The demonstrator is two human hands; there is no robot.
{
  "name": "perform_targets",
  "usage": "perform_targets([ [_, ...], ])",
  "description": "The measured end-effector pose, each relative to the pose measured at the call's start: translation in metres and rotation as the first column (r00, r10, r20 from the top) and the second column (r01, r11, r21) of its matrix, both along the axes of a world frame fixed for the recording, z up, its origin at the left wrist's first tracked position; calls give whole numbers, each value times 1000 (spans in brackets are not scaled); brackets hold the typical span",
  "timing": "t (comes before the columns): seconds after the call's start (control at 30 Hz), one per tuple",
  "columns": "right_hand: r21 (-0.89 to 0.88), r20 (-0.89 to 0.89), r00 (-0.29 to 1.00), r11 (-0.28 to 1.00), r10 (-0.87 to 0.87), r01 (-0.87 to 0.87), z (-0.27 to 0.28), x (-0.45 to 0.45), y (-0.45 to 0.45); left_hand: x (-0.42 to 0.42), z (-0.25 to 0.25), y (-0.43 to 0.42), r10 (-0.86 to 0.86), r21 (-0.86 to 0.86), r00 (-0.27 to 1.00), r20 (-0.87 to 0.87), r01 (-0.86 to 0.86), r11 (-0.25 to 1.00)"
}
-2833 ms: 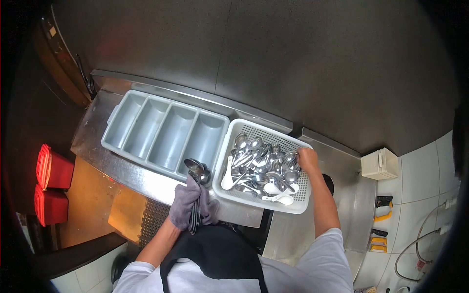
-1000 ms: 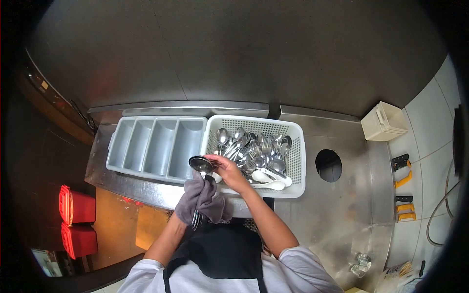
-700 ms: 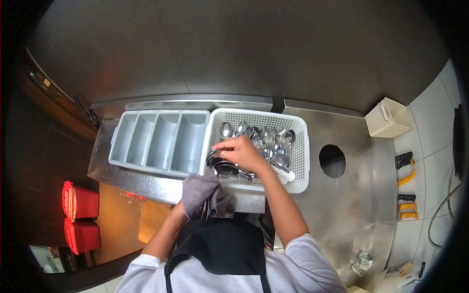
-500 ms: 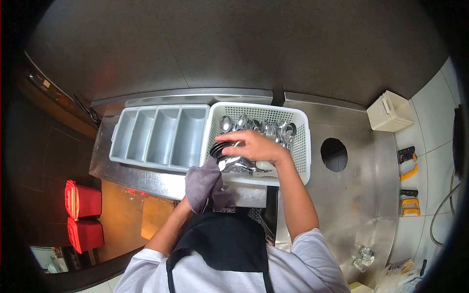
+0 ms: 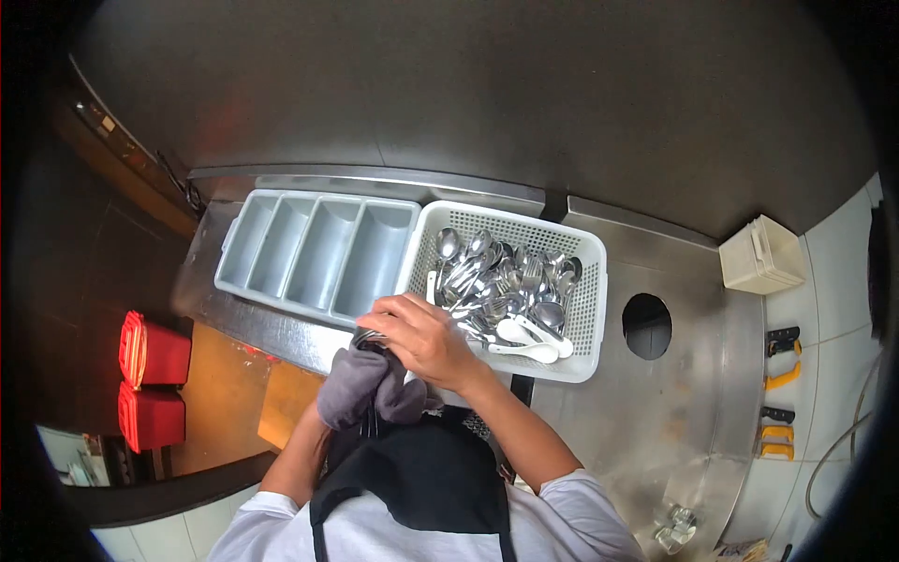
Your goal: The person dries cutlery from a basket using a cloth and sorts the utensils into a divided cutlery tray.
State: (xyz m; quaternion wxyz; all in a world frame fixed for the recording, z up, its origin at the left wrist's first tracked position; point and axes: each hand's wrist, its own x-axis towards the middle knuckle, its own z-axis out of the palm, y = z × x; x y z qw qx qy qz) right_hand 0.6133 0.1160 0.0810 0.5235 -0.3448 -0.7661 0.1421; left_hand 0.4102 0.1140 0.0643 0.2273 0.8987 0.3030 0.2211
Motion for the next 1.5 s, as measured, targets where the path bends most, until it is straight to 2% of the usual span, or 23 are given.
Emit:
perform_targets([
  [0.03,24,-35,998,999,46,-45,1,-5,5,-4,-5,-5,69,-98,990,120,-57,994],
  [0.13,-301,-413,903,918,119,-259,20,-25,6,-20,2,-19,370,-119,911,183,-353,928],
  [0.23,-362,-736,638,664,227,-655,-11,-52,-2,-51,36,-20,593,-240,676,437,-548,801],
  [0.27,-346,-808,536,542,243,-766,-19,-62,-12,-60,53,-23,633,-398,565,530,-493,774],
  [0.37,-491,-613,709,536,349,-687,-31,-90,-36,-80,106,-31,734,-737,128,667,-34,675],
  [0.53,-514,-638,729,567,250,-644,13,-127,-29,-164,113,-35,736,-732,68,674,-78,677],
  [0.67,-370,-356,887,828,292,-421,38,-171,-25,-239,98,-43,733,-736,-81,676,-34,676],
  [0.7,-233,-320,927,933,194,-275,40,-188,-23,-257,96,-36,696,-699,-77,714,-123,704],
  [0.83,-551,-405,912,813,-59,-191,54,-224,-15,-296,103,-20,677,-323,215,703,-752,574],
  [0.9,-510,-346,907,764,239,-396,58,-249,-11,-317,101,-13,663,-193,287,691,-811,552],
  [0.97,-420,-227,869,761,441,-495,45,-284,-11,-346,88,2,617,-306,159,771,-756,578],
  [1.0,-518,-118,873,720,474,-461,26,-299,-12,-367,79,13,592,-430,-2,806,-689,583],
  [1.07,-688,84,827,633,556,-355,-24,-319,-12,-396,75,25,576,-509,-110,810,-619,597],
  [1.13,-735,165,857,640,488,-222,-83,-324,-11,-426,76,37,593,-333,91,800,-755,565],
  [1.2,-733,236,893,674,383,-95,-127,-312,-16,-475,61,55,628,162,389,674,-907,388],
  [1.27,-635,92,938,745,335,-204,-144,-299,-25,-497,62,62,604,166,446,661,-871,462],
  [1.3,-743,119,922,649,368,-163,-125,-291,-25,-493,77,65,549,-142,319,773,-756,639],
  [1.33,-832,143,902,543,407,-114,-89,-283,-24,-483,97,65,464,-360,179,868,-416,835],
  [1.37,-854,66,901,491,429,-171,-59,-274,-21,-472,117,66,466,-468,-71,882,-18,884],
  [1.4,-870,-12,893,435,451,-231,-39,-261,-20,-472,124,70,478,-470,20,878,-155,869],
  [1.43,-744,-534,802,304,267,-596,-48,-237,-24,-475,130,73,502,-455,107,858,-292,841],
  [1.47,-441,-890,456,256,0,-860,-63,-217,-29,-472,135,72,526,-481,81,847,-308,821],
  [1.5,-371,-926,336,235,-174,-899,-71,-212,-28,-469,140,71,549,-506,53,834,-323,800],
])
